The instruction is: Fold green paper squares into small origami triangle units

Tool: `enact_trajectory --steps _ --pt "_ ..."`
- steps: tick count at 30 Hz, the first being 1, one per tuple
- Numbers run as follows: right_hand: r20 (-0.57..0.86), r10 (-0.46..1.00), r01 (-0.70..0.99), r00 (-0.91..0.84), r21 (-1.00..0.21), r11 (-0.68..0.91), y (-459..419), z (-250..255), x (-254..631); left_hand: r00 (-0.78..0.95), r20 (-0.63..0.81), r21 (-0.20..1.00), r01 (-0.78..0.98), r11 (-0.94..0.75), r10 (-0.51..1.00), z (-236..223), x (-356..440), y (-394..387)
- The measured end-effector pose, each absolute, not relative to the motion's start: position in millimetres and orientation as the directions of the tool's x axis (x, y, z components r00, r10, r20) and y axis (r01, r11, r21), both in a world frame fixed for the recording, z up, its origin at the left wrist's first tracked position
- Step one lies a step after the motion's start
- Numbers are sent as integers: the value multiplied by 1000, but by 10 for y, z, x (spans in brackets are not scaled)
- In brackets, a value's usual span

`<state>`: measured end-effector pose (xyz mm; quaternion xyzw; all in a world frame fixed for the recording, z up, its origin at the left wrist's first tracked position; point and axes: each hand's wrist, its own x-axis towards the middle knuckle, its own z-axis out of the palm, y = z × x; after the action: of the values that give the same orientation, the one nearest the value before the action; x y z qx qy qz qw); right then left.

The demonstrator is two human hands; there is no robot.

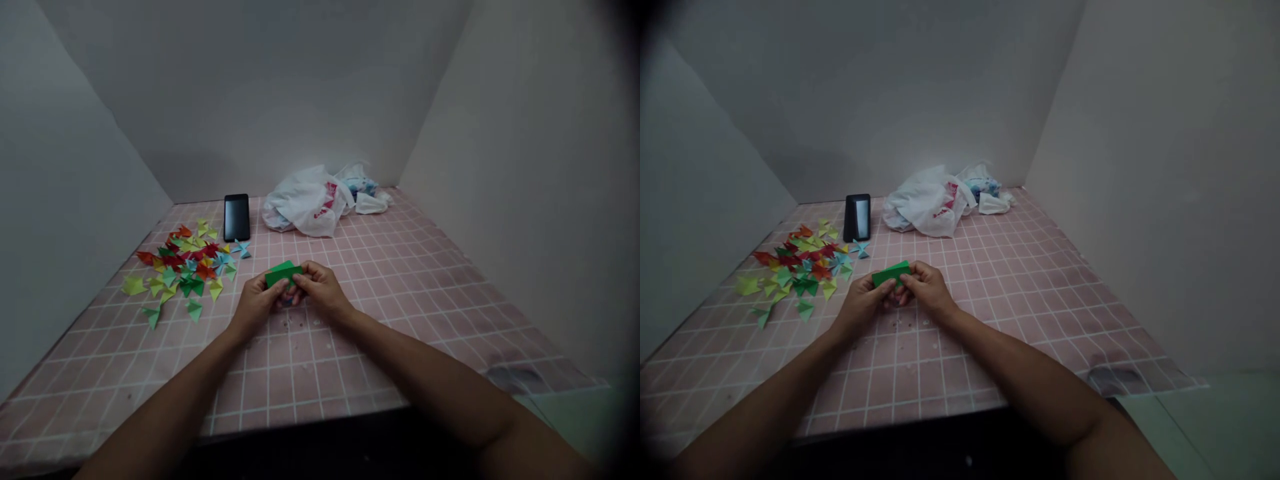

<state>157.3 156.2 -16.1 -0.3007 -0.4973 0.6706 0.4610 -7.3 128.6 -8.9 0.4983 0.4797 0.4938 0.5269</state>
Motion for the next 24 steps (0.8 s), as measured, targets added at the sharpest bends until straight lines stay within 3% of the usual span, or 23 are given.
enact_trajectory --steps 8,16,24 --pt "100 906 -231 -412 -973 3 1573 -65 1637 99 26 996 82 -34 995 12 -89 1256" --pt "92 931 -199 -353 -980 21 1573 -66 1599 -12 214 924 327 -198 977 -6 -83 1265" --pt "97 934 -155 -344 -987 46 1585 -125 1555 18 259 917 309 -252 966 -43 -146 1346"
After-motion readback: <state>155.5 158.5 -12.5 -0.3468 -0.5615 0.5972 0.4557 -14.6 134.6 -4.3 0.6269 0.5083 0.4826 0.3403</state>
